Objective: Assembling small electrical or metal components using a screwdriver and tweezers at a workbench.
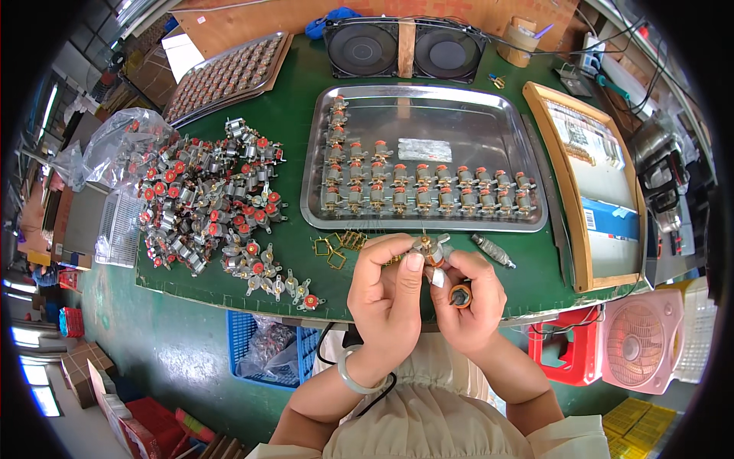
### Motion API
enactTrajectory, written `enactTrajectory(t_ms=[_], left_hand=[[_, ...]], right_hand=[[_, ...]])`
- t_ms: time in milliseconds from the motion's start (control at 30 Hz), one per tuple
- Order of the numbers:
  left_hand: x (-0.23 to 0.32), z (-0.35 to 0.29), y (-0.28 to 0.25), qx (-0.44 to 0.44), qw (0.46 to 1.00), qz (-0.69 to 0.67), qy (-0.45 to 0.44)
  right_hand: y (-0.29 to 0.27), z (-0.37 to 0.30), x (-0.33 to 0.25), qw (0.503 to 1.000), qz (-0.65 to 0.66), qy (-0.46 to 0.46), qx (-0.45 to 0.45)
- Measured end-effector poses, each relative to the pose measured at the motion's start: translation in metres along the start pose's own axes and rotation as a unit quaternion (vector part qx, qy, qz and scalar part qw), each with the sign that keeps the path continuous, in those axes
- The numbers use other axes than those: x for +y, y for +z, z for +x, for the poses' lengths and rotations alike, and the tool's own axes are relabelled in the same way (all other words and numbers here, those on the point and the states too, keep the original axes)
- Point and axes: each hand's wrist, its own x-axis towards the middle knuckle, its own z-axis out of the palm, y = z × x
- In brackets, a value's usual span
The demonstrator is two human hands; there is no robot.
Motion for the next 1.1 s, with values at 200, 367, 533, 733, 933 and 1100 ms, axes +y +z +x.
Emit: enactTrajectory(t_ms=[200,367,533,733,933,1100], left_hand=[[0.006,0.002,-0.001,-0.019,0.999,-0.035,-0.026],[0.007,0.003,-0.006,-0.043,0.993,-0.084,-0.077],[0.008,0.000,-0.001,-0.025,0.999,-0.032,-0.027],[0.007,-0.005,0.002,-0.001,0.998,0.047,0.051],[0.005,-0.003,-0.005,-0.004,1.000,0.028,0.012],[0.001,-0.002,-0.004,-0.012,0.998,0.052,0.037]], right_hand=[[-0.005,-0.003,0.005,0.989,0.122,0.071,-0.032],[-0.022,0.002,0.003,0.811,0.449,0.357,-0.109],[-0.021,0.009,-0.008,0.878,0.370,0.283,-0.108],[-0.014,0.006,-0.014,0.886,0.365,0.278,-0.061],[-0.020,0.011,-0.012,0.850,0.367,0.363,-0.102],[-0.014,0.003,-0.002,0.992,0.075,0.092,-0.050]])
